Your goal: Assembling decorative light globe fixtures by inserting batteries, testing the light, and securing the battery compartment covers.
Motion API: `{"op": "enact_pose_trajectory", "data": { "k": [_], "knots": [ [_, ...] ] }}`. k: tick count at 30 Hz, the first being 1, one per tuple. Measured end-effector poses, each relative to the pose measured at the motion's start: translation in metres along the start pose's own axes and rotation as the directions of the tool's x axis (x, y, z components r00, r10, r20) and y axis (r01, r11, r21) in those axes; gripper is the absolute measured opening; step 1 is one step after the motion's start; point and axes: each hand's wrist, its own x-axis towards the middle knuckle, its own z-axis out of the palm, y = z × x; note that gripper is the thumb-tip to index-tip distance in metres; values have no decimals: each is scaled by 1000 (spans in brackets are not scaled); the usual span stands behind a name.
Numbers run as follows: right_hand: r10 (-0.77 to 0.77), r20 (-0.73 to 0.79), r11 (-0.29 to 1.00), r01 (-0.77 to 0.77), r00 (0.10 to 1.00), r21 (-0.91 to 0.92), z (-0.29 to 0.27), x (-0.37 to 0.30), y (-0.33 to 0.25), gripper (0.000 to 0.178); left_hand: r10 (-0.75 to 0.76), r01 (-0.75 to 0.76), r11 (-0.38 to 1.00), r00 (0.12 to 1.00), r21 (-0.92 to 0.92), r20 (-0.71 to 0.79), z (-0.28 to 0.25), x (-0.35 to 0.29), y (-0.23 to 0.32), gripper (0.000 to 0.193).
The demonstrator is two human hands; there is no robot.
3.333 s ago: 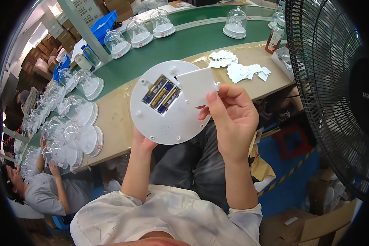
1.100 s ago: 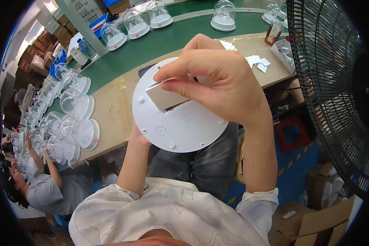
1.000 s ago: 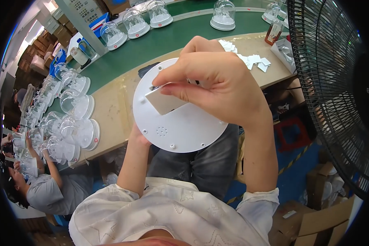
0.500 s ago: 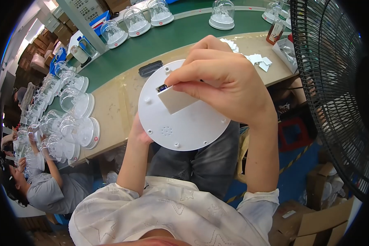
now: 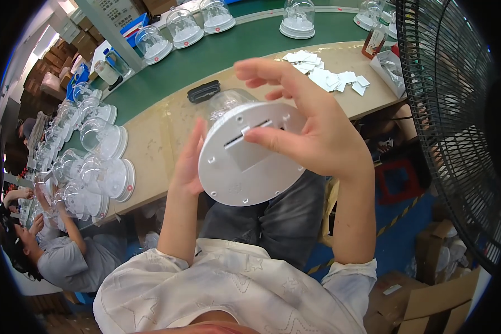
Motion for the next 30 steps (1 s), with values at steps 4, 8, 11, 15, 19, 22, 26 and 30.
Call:
{"op": "enact_pose_trajectory", "data": {
  "k": [4,8,11,15,19,22,26,30],
  "knots": [
    [239,257,945,-285,936,159,-11,-6,2,52,82,-84,992,996,96,22,8,2,2,72],
    [119,296,988,-143,948,61,-7,-8,17,55,92,-94,986,996,135,21,1,1,6,69],
    [146,161,989,-148,976,-1,1,-14,21,54,112,-112,987,994,114,10,-3,4,3,68],
    [-109,-382,927,-45,918,-373,23,-27,40,44,334,-321,936,939,147,-80,-8,14,16,68],
    [220,-571,975,-185,791,121,44,-105,92,26,707,-583,671,690,458,-157,-43,45,73,85],
    [461,-537,887,-388,707,251,80,-170,118,14,963,-580,196,266,791,-44,-71,81,123,102],
    [311,-559,931,-364,769,18,100,-211,117,17,987,-447,-57,109,892,118,-132,117,187,109],
    [368,-582,920,-374,725,115,101,-200,121,18,944,-137,-327,-8,935,330,-187,132,228,114]
  ]
}}
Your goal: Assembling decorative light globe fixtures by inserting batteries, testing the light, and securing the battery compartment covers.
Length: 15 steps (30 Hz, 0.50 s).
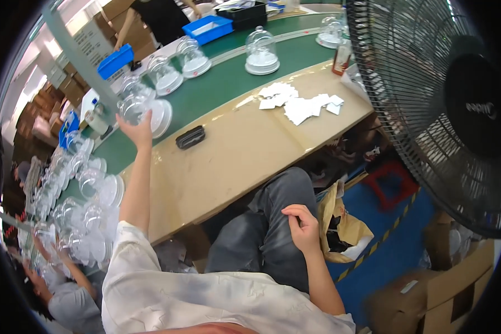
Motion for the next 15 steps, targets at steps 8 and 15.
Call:
{"op": "enact_pose_trajectory", "data": {
  "k": [8,15],
  "knots": [
    [-63,-65,996,58,996,-75,2,2,4,20,55,-91,976,982,200,180,7,19,-42,118],
    [-47,-82,996,41,996,-80,8,5,-1,19,-23,-80,927,963,366,269,-5,40,-61,123]
  ]
}}
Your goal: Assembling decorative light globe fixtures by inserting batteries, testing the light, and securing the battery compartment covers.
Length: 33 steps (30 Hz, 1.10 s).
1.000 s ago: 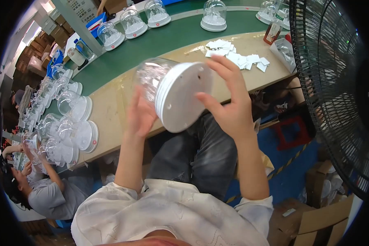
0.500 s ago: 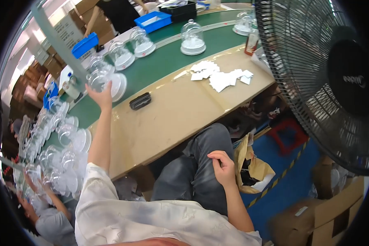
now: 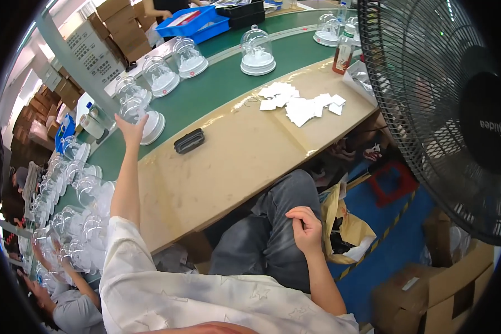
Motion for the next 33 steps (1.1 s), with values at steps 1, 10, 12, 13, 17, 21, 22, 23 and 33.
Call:
{"op": "enact_pose_trajectory", "data": {
  "k": [1,10,12,13,17,21,22,23,33],
  "knots": [
    [0,13,1000,0,1000,7,0,1,2,19,-24,25,999,1000,44,-20,-1,-1,0,124],
    [-15,40,999,17,999,-47,6,12,10,19,422,-276,818,884,-505,202,-2,-121,155,23],
    [-37,33,995,40,999,-95,-4,10,18,19,420,-224,803,871,-552,257,-7,-154,205,21],
    [-63,25,992,65,998,-112,-2,8,21,19,474,-209,786,808,-582,349,-11,-165,212,23],
    [-55,15,990,57,998,-130,-7,3,25,16,532,12,586,748,-810,396,-36,-218,265,19],
    [138,-54,990,-138,989,4,-8,23,20,13,347,271,616,749,-740,564,-59,-265,259,14],
    [317,-120,945,-303,941,125,-7,31,13,15,338,263,624,758,-736,558,-61,-273,251,14],
    [256,-154,965,-244,954,95,-10,45,21,20,326,278,646,742,-711,586,-61,-279,244,14],
    [-239,-88,718,115,967,-687,-42,259,139,73,241,254,683,807,-685,540,-34,-294,259,12]
  ]
}}
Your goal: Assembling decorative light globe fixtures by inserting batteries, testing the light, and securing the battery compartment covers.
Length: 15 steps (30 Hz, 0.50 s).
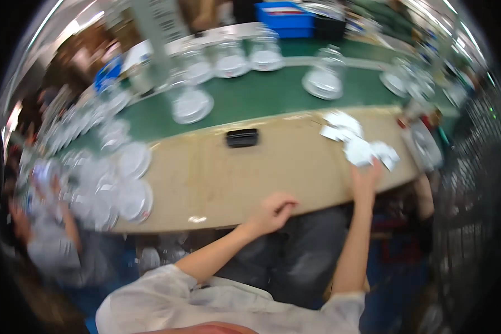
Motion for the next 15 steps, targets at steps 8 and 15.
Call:
{"op": "enact_pose_trajectory", "data": {
  "k": [8,15],
  "knots": [
    [134,17,981,-130,991,-145,-7,-1,-72,58,-101,101,995,993,4,53,-4,6,12,15],
    [142,-61,982,-133,988,132,-4,-8,-71,27,-230,233,960,973,-153,39,-13,20,8,12]
  ]
}}
